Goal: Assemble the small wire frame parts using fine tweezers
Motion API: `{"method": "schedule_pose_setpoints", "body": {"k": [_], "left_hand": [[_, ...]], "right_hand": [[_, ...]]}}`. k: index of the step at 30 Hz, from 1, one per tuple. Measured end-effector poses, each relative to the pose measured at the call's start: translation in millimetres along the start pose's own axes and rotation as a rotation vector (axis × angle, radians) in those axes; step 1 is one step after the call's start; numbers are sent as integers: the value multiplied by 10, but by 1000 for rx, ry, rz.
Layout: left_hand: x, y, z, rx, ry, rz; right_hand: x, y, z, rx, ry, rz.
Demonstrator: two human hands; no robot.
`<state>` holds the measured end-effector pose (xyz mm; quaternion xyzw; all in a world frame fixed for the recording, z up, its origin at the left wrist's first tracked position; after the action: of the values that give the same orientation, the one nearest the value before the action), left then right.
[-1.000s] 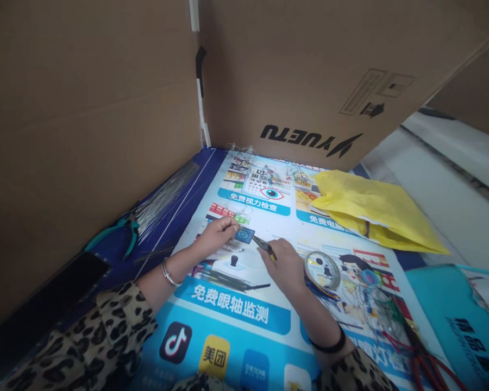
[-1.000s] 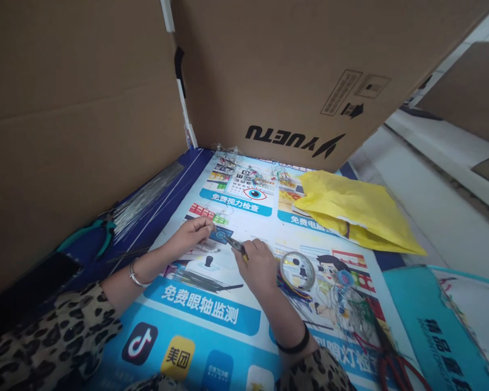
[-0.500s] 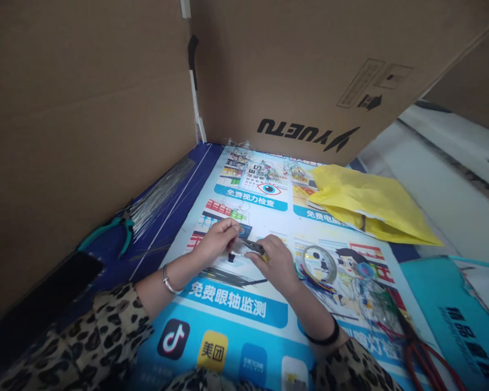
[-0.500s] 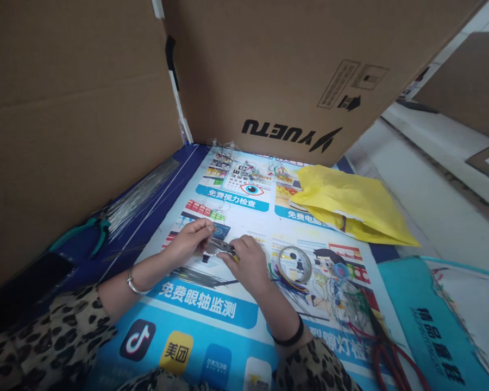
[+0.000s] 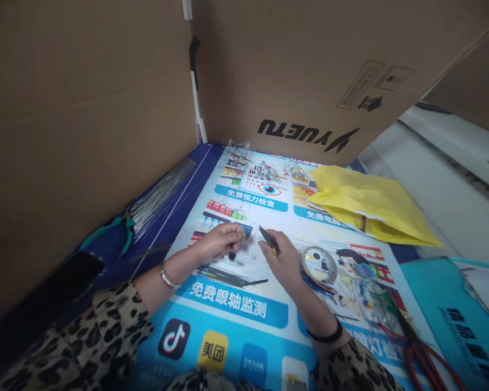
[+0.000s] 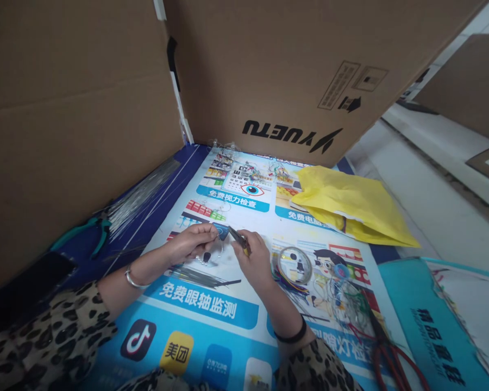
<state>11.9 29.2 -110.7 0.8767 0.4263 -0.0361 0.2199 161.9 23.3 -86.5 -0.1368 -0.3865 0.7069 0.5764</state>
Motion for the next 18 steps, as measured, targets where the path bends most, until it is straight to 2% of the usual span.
{"method": "schedule_pose_setpoints", "body": {"k": [4,8,11,18], "left_hand": [[15,-7,16,-118,25,13],[37,-56,31,-310,90,-43],[46,-42,30,-274,115,-41],[40,59,17,-154,104,60]], "right_hand": [[1,60,20,78,-39,82],[-5,39,-5,82,0,49],[-1,35,-7,84,10,49],[11,32,-5,117,-3,67]]}}
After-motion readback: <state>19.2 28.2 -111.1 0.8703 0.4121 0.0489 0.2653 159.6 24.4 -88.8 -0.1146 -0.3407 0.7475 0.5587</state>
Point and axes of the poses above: each hand's wrist, its own x-axis towards the middle knuckle, its own y-axis out of the palm, z = x × y, the point moved 7 cm from there along x, towards the middle knuckle, and after that the axes turned 10 degrees about z, right-handed, at the moved point
